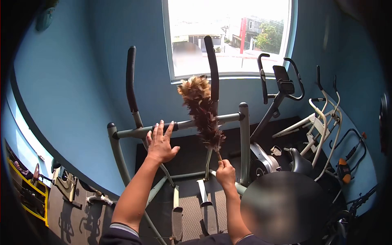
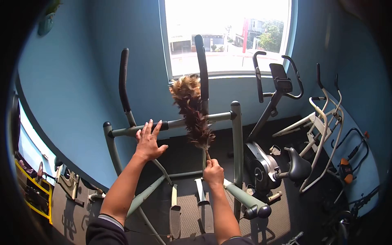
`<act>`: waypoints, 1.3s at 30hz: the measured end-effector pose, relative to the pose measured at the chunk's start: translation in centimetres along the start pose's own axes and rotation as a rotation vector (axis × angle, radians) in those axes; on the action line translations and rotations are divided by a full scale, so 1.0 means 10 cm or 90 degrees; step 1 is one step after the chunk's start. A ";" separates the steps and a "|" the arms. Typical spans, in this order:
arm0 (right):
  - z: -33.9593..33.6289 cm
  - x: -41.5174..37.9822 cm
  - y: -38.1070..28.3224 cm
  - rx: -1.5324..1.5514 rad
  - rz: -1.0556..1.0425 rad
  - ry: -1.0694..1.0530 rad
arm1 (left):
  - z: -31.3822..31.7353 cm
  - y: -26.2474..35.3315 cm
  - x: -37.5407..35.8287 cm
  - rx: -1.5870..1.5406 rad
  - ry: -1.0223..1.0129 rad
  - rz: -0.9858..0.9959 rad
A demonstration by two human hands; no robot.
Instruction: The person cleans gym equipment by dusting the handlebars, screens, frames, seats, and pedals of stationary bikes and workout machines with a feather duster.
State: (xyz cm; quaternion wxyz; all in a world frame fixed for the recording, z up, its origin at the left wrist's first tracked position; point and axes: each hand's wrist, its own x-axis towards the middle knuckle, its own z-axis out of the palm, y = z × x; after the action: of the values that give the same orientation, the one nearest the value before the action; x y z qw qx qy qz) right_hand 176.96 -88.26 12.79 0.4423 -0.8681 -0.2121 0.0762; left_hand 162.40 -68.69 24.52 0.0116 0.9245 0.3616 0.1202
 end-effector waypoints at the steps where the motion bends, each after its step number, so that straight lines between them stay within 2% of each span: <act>1: 0.08 -0.15 0.22 0.047 -0.015 0.037 | -0.03 0.05 0.19 0.025 -0.036 0.011; 2: 0.23 -0.43 0.71 0.097 -0.052 0.110 | 0.07 0.02 0.51 0.081 -0.068 0.019; 3: 0.32 -0.55 0.98 0.077 -0.101 0.118 | 0.11 0.01 0.65 0.111 -0.110 0.007; 5: 0.48 -0.82 1.14 0.112 -0.085 0.121 | 0.28 -0.07 0.82 0.107 -0.222 -0.045; 7: 0.63 -0.95 1.21 0.173 -0.068 0.163 | 0.52 -0.07 0.82 0.127 -0.123 -0.056; 11: 0.82 -0.83 1.30 0.117 -0.008 0.129 | 0.57 -0.15 0.84 0.112 -0.120 -0.044; 13: 1.05 -1.00 1.61 0.085 0.058 0.137 | 0.49 -0.10 0.81 0.102 -0.137 -0.045; 14: 1.22 -1.23 1.90 0.052 0.095 0.104 | 0.60 -0.18 0.82 0.104 -0.083 -0.020; 15: 1.35 -1.47 2.15 0.016 0.128 0.070 | 0.64 -0.19 0.83 0.108 -0.086 -0.023; 17: 1.33 -1.78 2.31 -0.080 0.257 -0.089 | 0.77 -0.21 0.81 0.091 0.027 -0.009; 19: 1.39 -1.69 2.38 -0.103 0.241 -0.158 | 1.01 -0.29 0.81 0.087 0.235 0.058; 21: 1.52 -1.31 2.34 -0.099 0.139 -0.096 | 1.22 -0.32 0.90 0.076 0.406 0.083; 22: 1.68 -1.08 2.40 -0.067 0.047 -0.002 | 1.30 -0.33 0.95 0.071 0.477 0.105; 23: 1.85 -0.88 2.54 -0.119 0.009 0.034 | 1.37 -0.36 1.01 0.066 0.548 0.125; 25: 2.17 -0.51 2.80 -0.105 0.010 0.051 | 1.50 -0.46 1.10 0.091 0.627 0.171; 27: 2.52 -0.27 3.18 -0.259 0.156 -0.101 | 1.58 -0.55 1.14 0.179 0.670 0.161; 29: 2.89 -0.16 3.67 -0.364 0.209 -0.215 | 1.58 -0.44 1.18 0.190 0.735 0.251; 31: 3.05 -0.13 3.76 -0.292 0.229 -0.169 | 1.65 -0.53 1.19 -0.270 0.499 0.471; 33: 3.28 -0.29 3.99 -0.242 0.170 -0.121 | 1.63 -0.56 1.19 -0.256 0.456 0.453; 37: 3.47 -0.59 4.19 -0.212 0.349 -0.280 | 1.62 -0.60 1.18 -0.210 0.445 0.439; 39: 3.34 -0.85 4.03 -0.180 0.427 -0.302 | 1.62 -0.61 1.17 -0.181 0.458 0.440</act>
State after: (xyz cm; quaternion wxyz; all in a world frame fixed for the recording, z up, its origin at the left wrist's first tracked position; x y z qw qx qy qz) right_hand 170.70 -88.26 -39.88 0.2089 -0.8995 -0.0227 0.3831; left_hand 170.42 -55.27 10.69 -0.0286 0.8793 -0.0036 0.4753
